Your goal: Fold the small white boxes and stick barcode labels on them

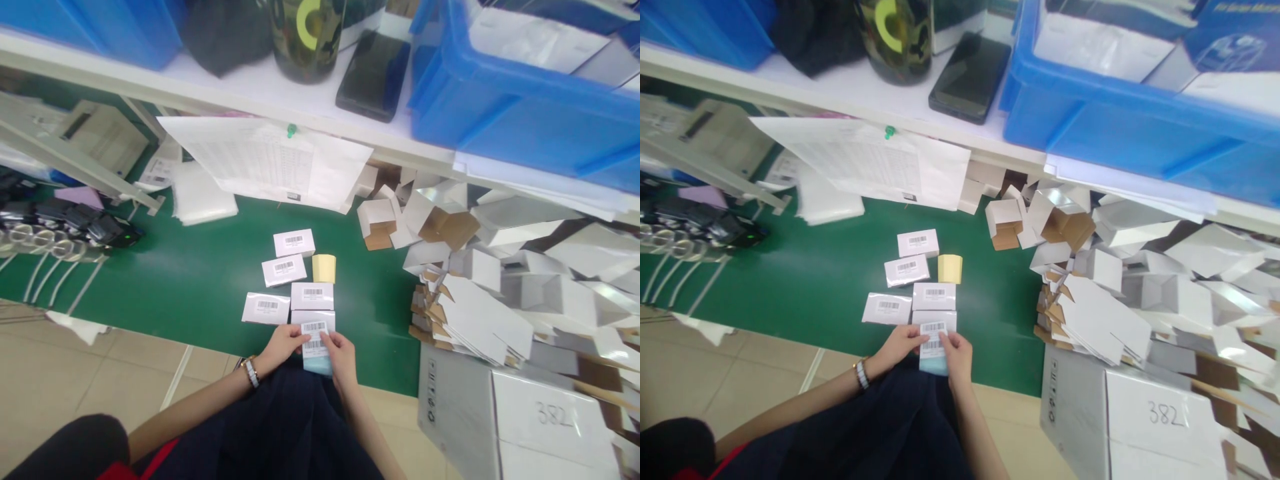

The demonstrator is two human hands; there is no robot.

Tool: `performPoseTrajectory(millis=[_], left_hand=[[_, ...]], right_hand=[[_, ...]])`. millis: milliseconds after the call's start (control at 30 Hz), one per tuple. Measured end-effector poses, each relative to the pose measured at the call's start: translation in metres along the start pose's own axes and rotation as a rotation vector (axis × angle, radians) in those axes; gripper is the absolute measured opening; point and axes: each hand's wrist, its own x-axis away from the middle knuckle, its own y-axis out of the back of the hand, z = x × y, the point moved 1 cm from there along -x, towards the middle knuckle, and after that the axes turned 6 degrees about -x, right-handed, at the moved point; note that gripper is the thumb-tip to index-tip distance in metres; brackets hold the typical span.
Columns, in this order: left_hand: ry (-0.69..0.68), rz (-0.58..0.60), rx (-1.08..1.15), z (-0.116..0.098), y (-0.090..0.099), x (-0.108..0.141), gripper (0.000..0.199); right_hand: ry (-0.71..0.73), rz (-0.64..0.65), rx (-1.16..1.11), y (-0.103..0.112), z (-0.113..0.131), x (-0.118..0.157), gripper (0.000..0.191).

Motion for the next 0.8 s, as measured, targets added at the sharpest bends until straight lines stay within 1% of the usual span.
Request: performPoseTrajectory(millis=[133,200,267,300,367,433,467,533,600,667,800], left_hand=[[-0.022,-0.033,-0.099,-0.003,0.000,0.001,0.042],[-0.046,-0.100,-0.155,-0.007,0.003,0.004,0.040],[-0.079,-0.200,-0.210,-0.012,0.008,0.010,0.033],[-0.120,-0.250,-0.257,-0.015,0.010,0.013,0.029],[-0.270,-0.309,-0.397,-0.019,0.013,0.020,0.020],[-0.476,-0.285,-0.559,-0.020,0.013,0.025,0.016],[-0.569,-0.245,-0.627,-0.020,0.011,0.027,0.019],[-0.683,-0.142,-0.714,-0.019,0.007,0.029,0.032],[-0.725,-0.059,-0.777,-0.017,0.002,0.029,0.045],[-0.727,-0.011,-0.818,-0.017,-0.002,0.028,0.052],[-0.720,0.016,-0.844,-0.016,-0.006,0.026,0.055]], right_hand=[[0.010,-0.087,-0.030,-0.005,-0.004,-0.003,0.039],[0.020,-0.124,-0.019,-0.007,-0.006,-0.006,0.039],[0.033,-0.153,0.002,-0.009,-0.008,-0.007,0.039],[0.041,-0.166,0.016,-0.010,-0.009,-0.008,0.039],[0.056,-0.183,0.045,-0.011,-0.010,-0.009,0.039],[0.074,-0.190,0.076,-0.011,-0.011,-0.009,0.040],[0.084,-0.191,0.095,-0.011,-0.011,-0.010,0.041],[0.107,-0.197,0.138,-0.011,-0.012,-0.011,0.042],[0.129,-0.204,0.180,-0.010,-0.013,-0.012,0.042],[0.146,-0.211,0.218,-0.010,-0.013,-0.012,0.042],[0.167,-0.215,0.271,-0.010,-0.014,-0.012,0.042]])
